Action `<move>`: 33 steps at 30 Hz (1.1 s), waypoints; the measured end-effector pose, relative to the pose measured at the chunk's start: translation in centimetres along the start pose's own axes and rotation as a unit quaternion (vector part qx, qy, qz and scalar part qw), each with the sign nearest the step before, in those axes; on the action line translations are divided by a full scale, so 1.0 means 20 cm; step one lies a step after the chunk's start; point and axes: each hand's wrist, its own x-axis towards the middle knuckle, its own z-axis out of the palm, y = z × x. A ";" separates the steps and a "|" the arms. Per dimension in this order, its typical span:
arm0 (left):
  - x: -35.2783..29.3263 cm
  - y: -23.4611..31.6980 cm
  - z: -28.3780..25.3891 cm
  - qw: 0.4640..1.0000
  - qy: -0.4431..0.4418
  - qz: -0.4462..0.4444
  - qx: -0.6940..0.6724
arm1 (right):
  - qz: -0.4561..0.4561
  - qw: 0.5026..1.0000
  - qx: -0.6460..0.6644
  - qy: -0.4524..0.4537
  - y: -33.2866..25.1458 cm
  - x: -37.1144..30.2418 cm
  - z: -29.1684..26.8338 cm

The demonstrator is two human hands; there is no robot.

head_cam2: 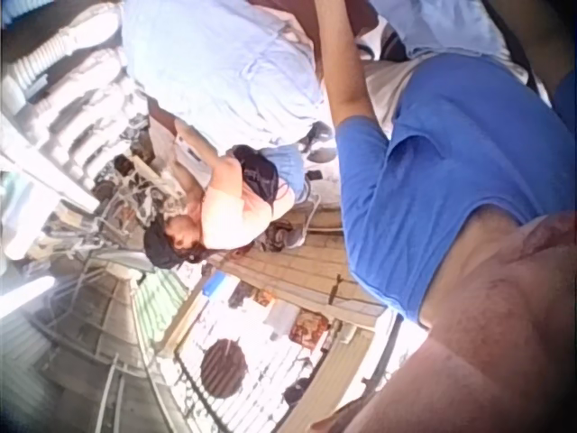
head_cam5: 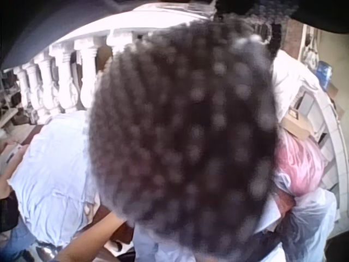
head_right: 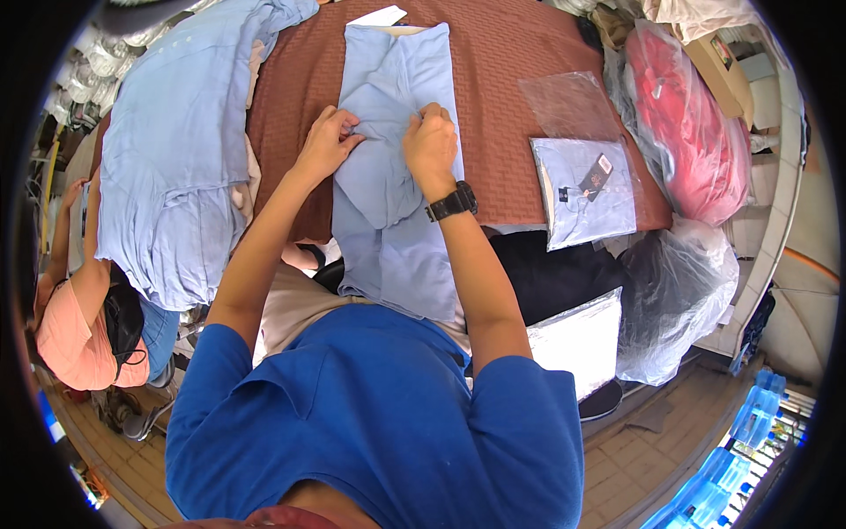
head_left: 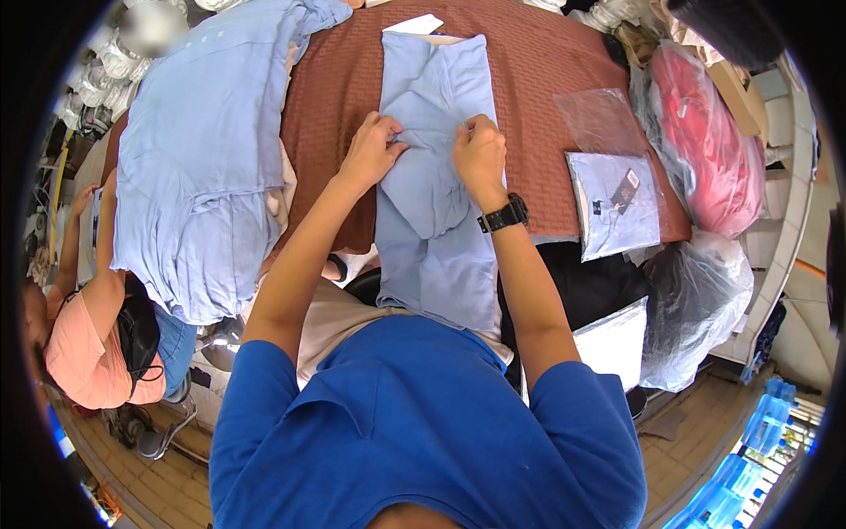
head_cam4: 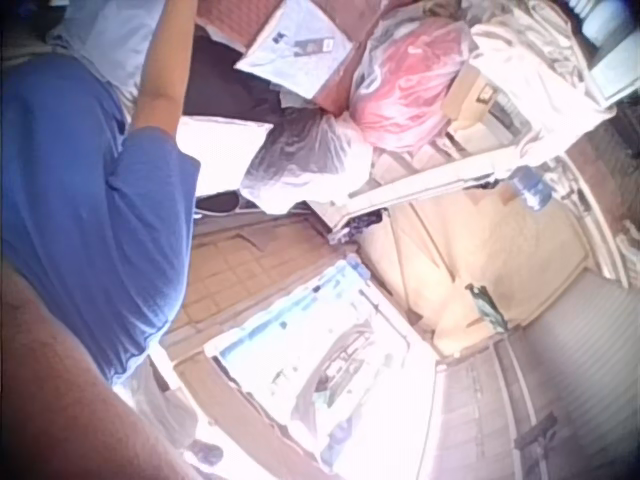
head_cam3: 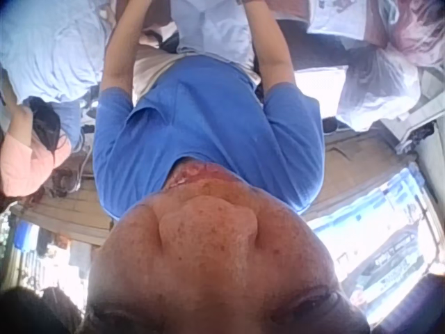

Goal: The person folds a light blue button-down shirt by placing it on a cardboard template, folding the sleeves and sides over the cardboard, and then tucking the bottom of the shirt into a plastic bag with the folded shirt.

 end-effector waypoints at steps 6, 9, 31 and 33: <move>0.01 -0.06 0.00 0.999 0.018 -0.025 -0.045 | 0.005 1.000 -0.020 0.016 0.12 -0.01 0.08; -0.02 0.00 -0.07 0.973 0.038 -0.129 -0.186 | -0.013 1.000 -0.003 0.019 0.18 -0.01 0.09; -0.35 0.44 -0.12 0.968 -0.184 -0.163 -0.040 | -0.039 0.994 -0.011 -0.101 0.17 0.61 0.26; -0.37 0.48 -0.12 0.965 -0.143 -0.183 -0.125 | -0.037 0.992 0.036 -0.114 0.15 0.60 0.26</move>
